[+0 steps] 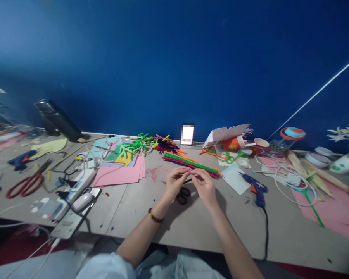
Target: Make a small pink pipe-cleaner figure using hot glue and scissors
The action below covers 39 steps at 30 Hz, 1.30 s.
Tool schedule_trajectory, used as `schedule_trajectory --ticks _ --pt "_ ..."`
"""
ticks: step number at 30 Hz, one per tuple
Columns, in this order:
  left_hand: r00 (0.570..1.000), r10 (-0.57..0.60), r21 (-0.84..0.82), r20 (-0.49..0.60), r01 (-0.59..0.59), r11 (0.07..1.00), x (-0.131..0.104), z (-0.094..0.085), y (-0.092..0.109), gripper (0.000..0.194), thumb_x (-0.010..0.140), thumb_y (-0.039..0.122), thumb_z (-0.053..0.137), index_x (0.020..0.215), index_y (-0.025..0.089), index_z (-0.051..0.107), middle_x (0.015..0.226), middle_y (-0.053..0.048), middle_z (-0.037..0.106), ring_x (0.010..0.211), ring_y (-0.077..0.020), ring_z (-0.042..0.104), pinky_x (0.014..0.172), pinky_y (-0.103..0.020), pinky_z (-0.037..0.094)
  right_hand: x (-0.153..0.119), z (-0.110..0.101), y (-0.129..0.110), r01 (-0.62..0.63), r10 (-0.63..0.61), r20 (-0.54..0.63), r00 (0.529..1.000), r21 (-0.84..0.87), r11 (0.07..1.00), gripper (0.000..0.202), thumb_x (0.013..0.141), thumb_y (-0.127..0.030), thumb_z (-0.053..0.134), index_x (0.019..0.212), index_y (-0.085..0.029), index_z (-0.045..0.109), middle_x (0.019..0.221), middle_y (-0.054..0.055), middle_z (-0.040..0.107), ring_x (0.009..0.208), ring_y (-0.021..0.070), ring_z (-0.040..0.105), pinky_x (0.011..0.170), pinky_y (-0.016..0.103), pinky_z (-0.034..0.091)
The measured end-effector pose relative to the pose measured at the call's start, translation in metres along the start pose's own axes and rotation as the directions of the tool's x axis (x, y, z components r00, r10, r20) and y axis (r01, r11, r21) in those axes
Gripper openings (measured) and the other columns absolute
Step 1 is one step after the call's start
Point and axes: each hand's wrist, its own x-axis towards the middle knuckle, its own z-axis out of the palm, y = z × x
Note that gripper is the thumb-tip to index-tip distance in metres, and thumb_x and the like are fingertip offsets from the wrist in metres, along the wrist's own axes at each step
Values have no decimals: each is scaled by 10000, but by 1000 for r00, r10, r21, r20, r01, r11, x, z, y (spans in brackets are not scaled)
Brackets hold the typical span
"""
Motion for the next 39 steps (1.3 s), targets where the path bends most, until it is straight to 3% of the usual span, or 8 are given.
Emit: schedule_trajectory --ticks 6,11,20,24,27,31,34,39 --pt "903 410 382 127 -426 820 -8 -4 -2 192 809 200 612 969 203 718 982 -92 697 874 -169 658 801 -305 542 -3 4 14 -173 185 -25 982 251 952 176 777 -371 644 819 -201 650 850 44 621 744 167 609 688 301 534" --pt "868 432 421 245 -496 759 -8 -7 -6 234 847 186 561 1042 213 687 1055 -95 679 943 -175 653 828 -308 546 -4 5 19 -247 268 -17 963 340 908 196 748 -396 668 768 -202 643 785 13 617 686 151 604 675 299 530" --pt "972 141 309 186 -194 931 -6 -5 -8 212 804 265 634 989 184 695 1002 -102 687 922 -190 646 823 -328 546 -5 3 20 -269 301 -28 953 376 887 213 735 -399 680 734 -196 613 743 6 599 682 151 586 681 290 507" --pt "976 -66 46 208 57 997 -4 -3 -12 490 738 282 699 1203 196 567 1096 -105 641 919 -173 637 786 -305 553 -5 2 27 -306 344 -10 939 433 848 214 738 -404 676 756 -198 620 747 6 632 695 159 596 706 306 497" --pt "964 -162 -60 209 178 982 -1 -3 -14 503 669 298 758 1131 184 596 1092 -95 638 903 -164 633 773 -282 540 -6 2 32 -333 391 -11 920 502 798 217 720 -400 697 757 -198 628 744 5 644 721 165 603 725 311 490" --pt "947 -283 40 151 280 959 0 -4 -13 365 625 387 777 869 131 686 861 -79 693 751 -146 634 695 -248 513 -6 3 34 -371 443 2 897 550 748 229 693 -402 721 755 -201 631 711 -7 646 687 157 605 732 319 489" --pt "931 -346 101 119 335 937 -2 -2 -13 426 620 466 756 857 117 702 687 -45 674 555 -105 568 506 -203 440 -6 4 31 -405 472 28 881 557 725 246 680 -412 725 743 -198 621 698 -7 642 667 158 602 714 329 501" --pt "956 -271 210 114 243 947 -5 -1 -13 418 725 492 662 921 127 712 679 -42 665 499 -85 488 440 -192 361 -5 4 21 -355 435 -10 901 560 749 222 724 -404 684 791 -209 604 747 2 633 682 153 603 661 305 516"
